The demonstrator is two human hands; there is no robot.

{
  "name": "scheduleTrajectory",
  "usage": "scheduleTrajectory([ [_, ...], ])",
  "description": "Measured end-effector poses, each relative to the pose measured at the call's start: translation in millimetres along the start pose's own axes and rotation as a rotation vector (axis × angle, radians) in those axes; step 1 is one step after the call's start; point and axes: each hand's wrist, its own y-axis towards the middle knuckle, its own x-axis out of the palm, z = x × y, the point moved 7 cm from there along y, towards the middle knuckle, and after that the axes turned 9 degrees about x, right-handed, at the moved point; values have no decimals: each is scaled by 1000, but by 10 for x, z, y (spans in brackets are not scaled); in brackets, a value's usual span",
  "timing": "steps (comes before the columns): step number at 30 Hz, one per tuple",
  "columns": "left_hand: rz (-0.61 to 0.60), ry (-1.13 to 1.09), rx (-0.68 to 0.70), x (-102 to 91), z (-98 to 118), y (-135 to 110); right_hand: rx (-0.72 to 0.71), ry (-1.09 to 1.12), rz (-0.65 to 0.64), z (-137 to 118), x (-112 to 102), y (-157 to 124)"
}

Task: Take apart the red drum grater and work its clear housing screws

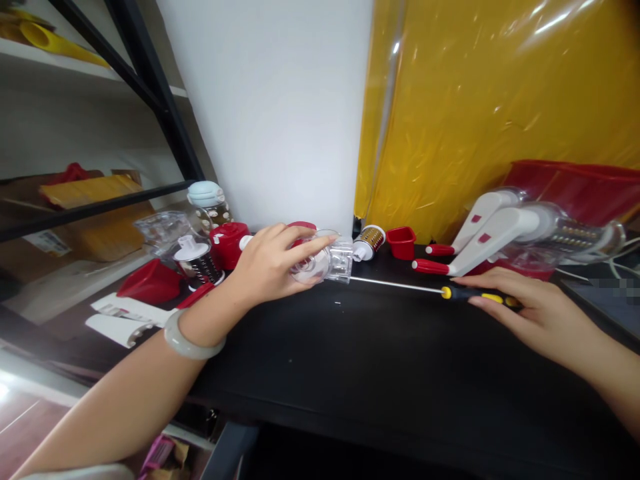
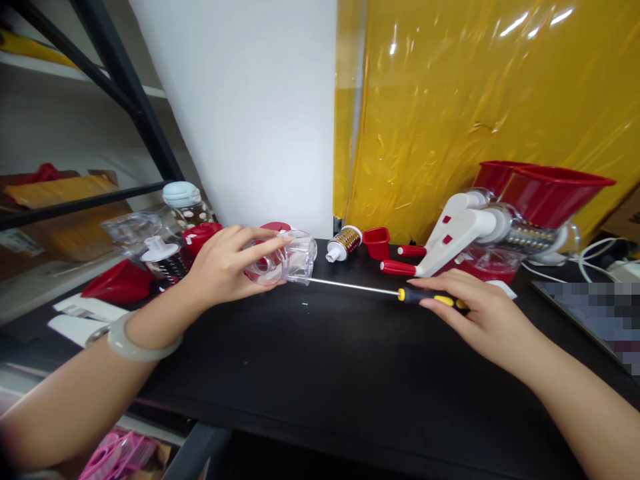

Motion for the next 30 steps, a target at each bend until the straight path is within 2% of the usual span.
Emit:
scheduleTrajectory([
  [3,3,4,0,-6,3,4,81,36,9,96,-22,14],
  [13,18,-5,-10,0,-7,-8,142,181,88,181,-196,17],
  [19,30,6,-25,-15,-18,-11,390,210,153,246,-245,25],
  [25,23,3,-12,-2,-9,-12,604,374,-16,334,-44,-33],
  [30,28,7,-7,-2,-9,-15,620,482,-91,396,32,-69],
])
